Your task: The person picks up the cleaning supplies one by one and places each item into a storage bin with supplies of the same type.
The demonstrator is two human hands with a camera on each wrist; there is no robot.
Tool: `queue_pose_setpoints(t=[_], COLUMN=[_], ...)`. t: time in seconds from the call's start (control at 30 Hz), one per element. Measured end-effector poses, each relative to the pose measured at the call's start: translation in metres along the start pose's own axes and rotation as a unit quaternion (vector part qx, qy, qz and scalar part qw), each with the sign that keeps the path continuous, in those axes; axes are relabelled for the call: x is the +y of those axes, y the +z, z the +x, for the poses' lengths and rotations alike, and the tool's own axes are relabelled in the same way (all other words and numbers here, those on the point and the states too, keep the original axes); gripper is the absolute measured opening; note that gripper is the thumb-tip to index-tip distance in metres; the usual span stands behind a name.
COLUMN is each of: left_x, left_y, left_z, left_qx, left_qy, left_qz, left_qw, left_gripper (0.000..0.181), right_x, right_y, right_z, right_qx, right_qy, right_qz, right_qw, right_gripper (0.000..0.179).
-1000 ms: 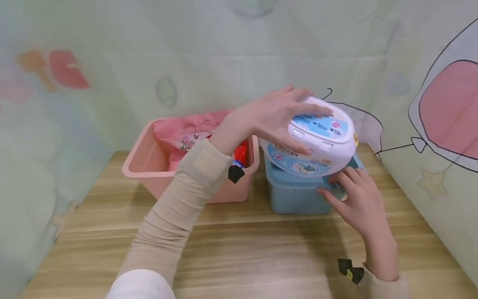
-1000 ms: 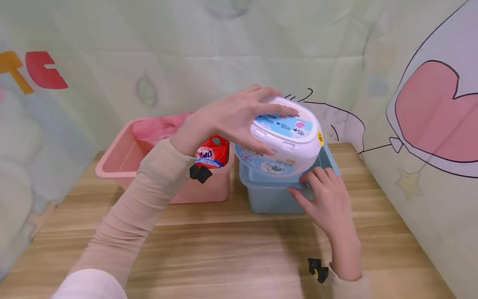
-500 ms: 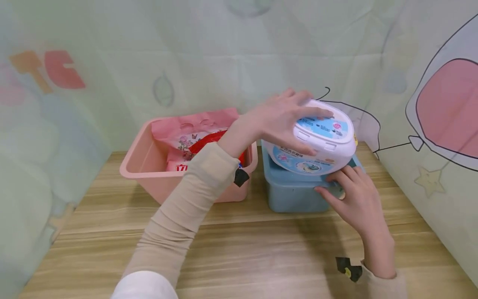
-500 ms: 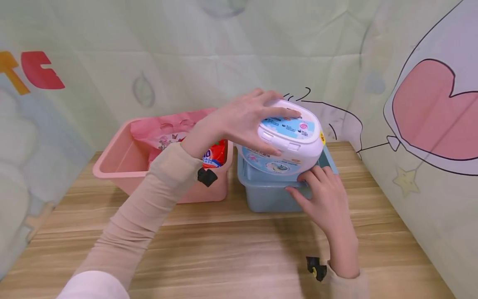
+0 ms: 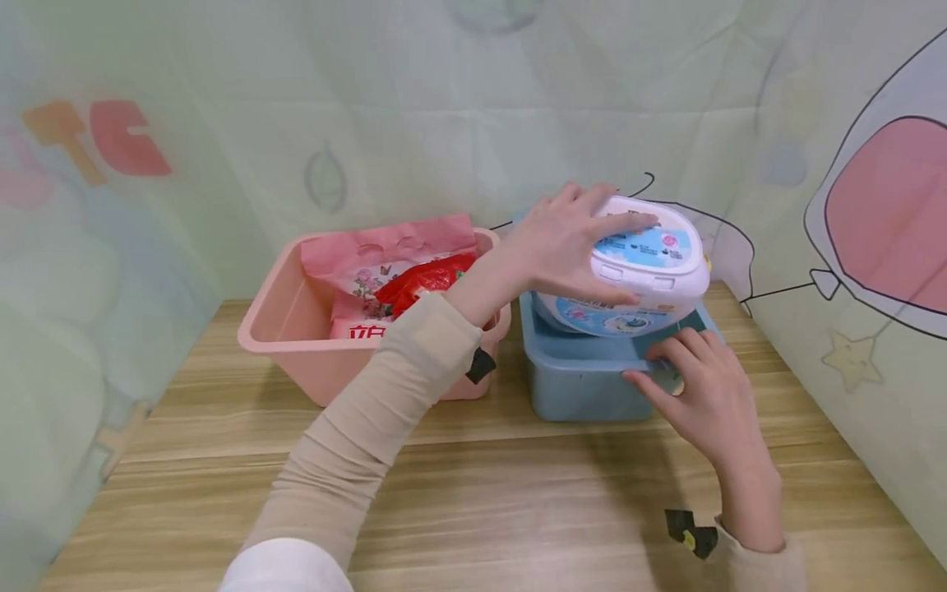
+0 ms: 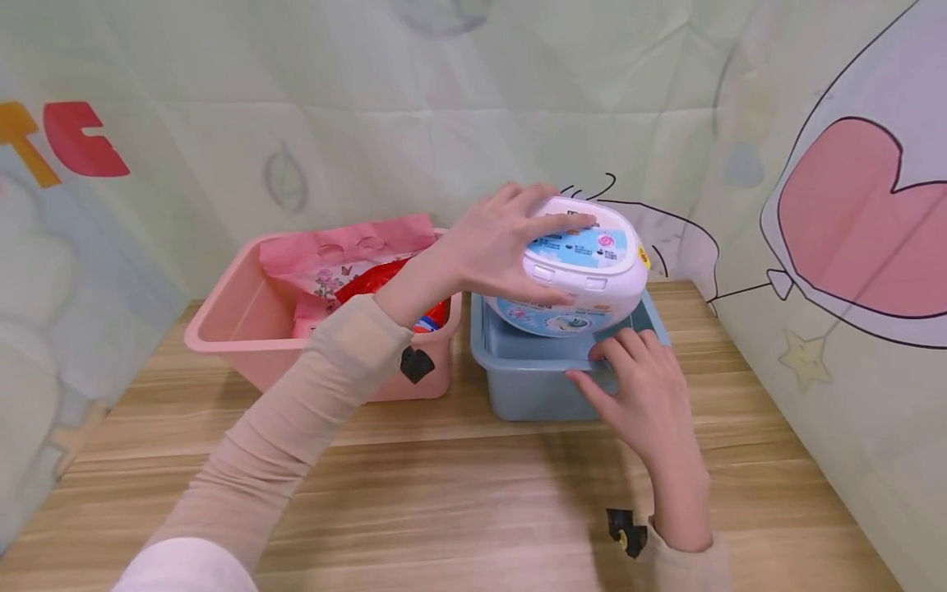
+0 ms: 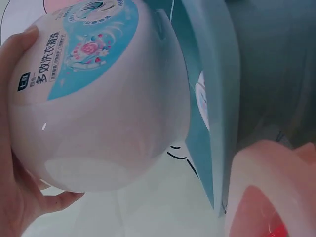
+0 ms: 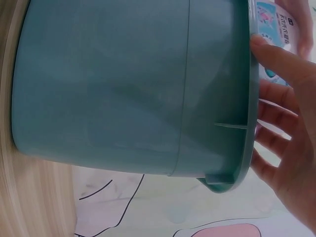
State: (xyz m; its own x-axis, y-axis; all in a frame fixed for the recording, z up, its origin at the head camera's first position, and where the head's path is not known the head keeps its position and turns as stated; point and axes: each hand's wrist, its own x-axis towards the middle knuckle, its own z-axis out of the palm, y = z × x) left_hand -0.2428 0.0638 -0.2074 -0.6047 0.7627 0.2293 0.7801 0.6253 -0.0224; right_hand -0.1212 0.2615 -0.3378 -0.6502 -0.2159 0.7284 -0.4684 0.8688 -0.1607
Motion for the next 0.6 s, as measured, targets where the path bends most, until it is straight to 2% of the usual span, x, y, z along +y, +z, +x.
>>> queue_pose_setpoints(t=[0.2, 0.4, 0.6], left_x=[0.001, 0.003, 0.008], left_y=[0.007, 0.017, 0.025], left_z=[0.000, 0.002, 0.001], left_qx=[-0.008, 0.008, 0.002], left_qy=[-0.009, -0.028, -0.036], left_qz=[0.003, 0.018, 0.021], left_qw=[0.9999, 0.9994, 0.9991], left_gripper=[0.084, 0.085, 0.086], right_x=[-0.001, -0.001, -0.001], right_y=[0.000, -0.001, -0.003], right_z=[0.001, 0.000, 0.000], right_qx=[-0.007, -0.011, -0.015], right_qy=[0.000, 0.008, 0.010], right_qz=[-0.003, -0.004, -0.005], right_qw=[1.0000, 0.9999, 0.9998], right_gripper=[0.032, 0.031, 0.038])
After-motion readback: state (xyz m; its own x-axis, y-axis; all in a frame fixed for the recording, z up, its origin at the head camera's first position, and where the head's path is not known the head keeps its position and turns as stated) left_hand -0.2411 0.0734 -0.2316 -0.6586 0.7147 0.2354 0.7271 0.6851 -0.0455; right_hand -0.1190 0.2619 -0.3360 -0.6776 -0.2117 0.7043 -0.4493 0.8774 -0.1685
